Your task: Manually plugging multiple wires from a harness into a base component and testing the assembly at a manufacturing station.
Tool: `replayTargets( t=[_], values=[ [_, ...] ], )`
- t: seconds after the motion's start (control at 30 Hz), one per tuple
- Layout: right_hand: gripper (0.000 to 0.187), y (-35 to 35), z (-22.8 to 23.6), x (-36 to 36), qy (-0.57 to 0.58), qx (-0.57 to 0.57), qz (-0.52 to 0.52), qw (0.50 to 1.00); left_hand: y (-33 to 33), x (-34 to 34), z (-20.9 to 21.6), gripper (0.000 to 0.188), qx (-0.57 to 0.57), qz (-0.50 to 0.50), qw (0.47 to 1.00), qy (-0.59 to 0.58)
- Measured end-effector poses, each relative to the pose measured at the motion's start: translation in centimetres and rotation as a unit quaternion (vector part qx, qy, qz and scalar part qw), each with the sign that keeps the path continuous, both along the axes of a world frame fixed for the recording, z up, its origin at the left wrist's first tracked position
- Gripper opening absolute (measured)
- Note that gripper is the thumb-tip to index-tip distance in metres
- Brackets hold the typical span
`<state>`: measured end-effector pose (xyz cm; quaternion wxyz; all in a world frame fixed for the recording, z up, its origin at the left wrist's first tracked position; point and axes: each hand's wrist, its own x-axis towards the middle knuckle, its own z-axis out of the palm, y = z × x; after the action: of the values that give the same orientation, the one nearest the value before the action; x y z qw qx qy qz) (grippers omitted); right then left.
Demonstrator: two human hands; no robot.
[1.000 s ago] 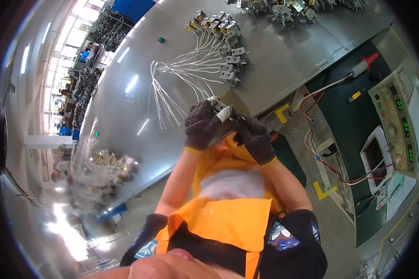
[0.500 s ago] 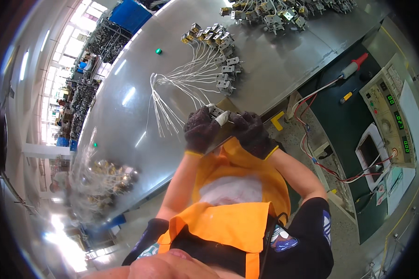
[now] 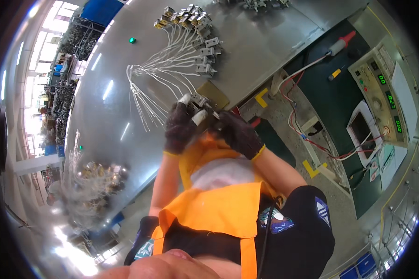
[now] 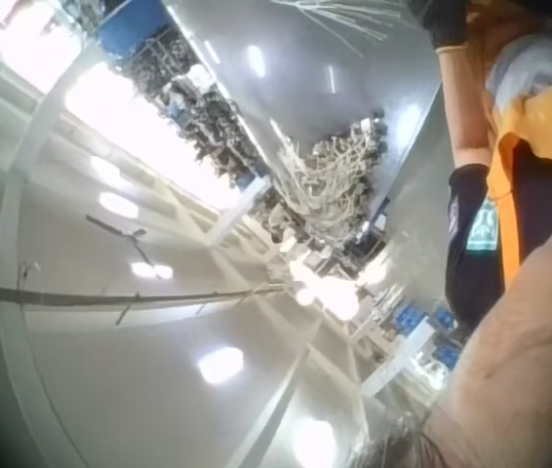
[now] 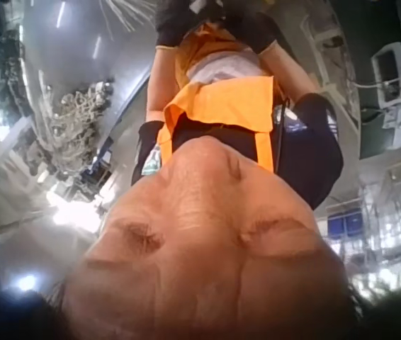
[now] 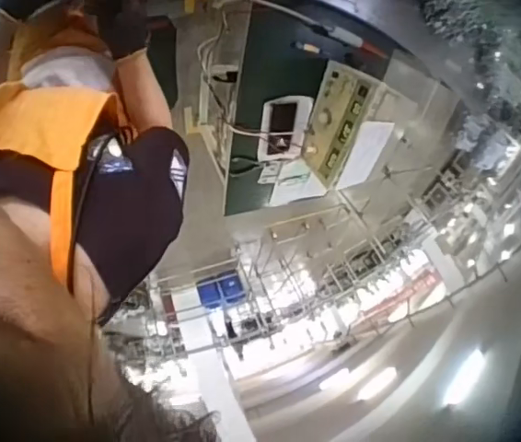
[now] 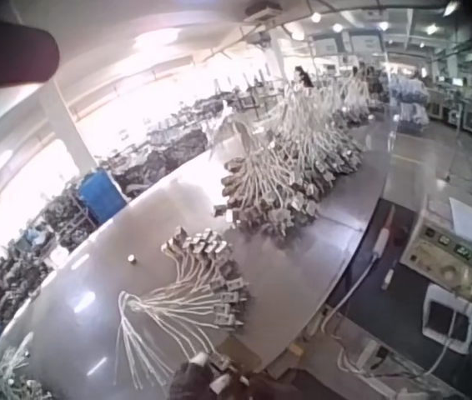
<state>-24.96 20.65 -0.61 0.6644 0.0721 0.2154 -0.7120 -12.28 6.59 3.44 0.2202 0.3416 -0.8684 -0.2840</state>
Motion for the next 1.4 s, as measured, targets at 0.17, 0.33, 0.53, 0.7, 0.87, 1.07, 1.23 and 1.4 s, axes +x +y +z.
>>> replayTargets(
  t=[0.17,0.33,0.53,0.7,0.87,1.07,1.23,1.4],
  values=[
    [0.025,-3.5,-0.4,-3.5,0.703,-0.116,-0.137,0.688,-0.6,0.0,-0.1,0.054,0.171,0.026,0.980,0.093],
    [0.028,-2.0,-0.9,-5.0,0.215,-0.032,-0.133,0.967,0.8,-1.7,-0.4,0.055,-0.035,0.036,0.998,-0.031],
    [0.032,1.7,-0.1,-2.4,0.385,0.063,-0.006,0.921,1.6,-2.0,0.7,0.055,0.007,0.052,0.998,0.020],
    [0.034,2.2,0.0,-1.2,0.379,0.067,0.017,0.923,0.8,-1.9,0.2,0.054,-0.053,0.037,0.997,-0.048],
    [0.026,0.5,0.3,-0.1,0.462,0.056,0.042,0.884,0.0,-1.4,0.1,0.054,0.010,-0.016,1.000,-0.019],
    [0.027,-2.1,-0.1,-2.1,0.846,-0.108,-0.193,0.486,0.7,-2.5,0.3,0.055,-0.005,0.058,0.997,-0.051],
    [0.027,-2.0,-1.3,-3.1,0.858,-0.103,-0.131,0.485,0.8,-2.7,0.7,0.053,-0.008,0.065,0.996,-0.067],
    [0.025,-1.7,-1.4,-1.9,0.270,0.050,0.063,0.959,1.3,-3.0,0.6,0.053,-0.144,0.010,0.985,-0.091]
  ],
)
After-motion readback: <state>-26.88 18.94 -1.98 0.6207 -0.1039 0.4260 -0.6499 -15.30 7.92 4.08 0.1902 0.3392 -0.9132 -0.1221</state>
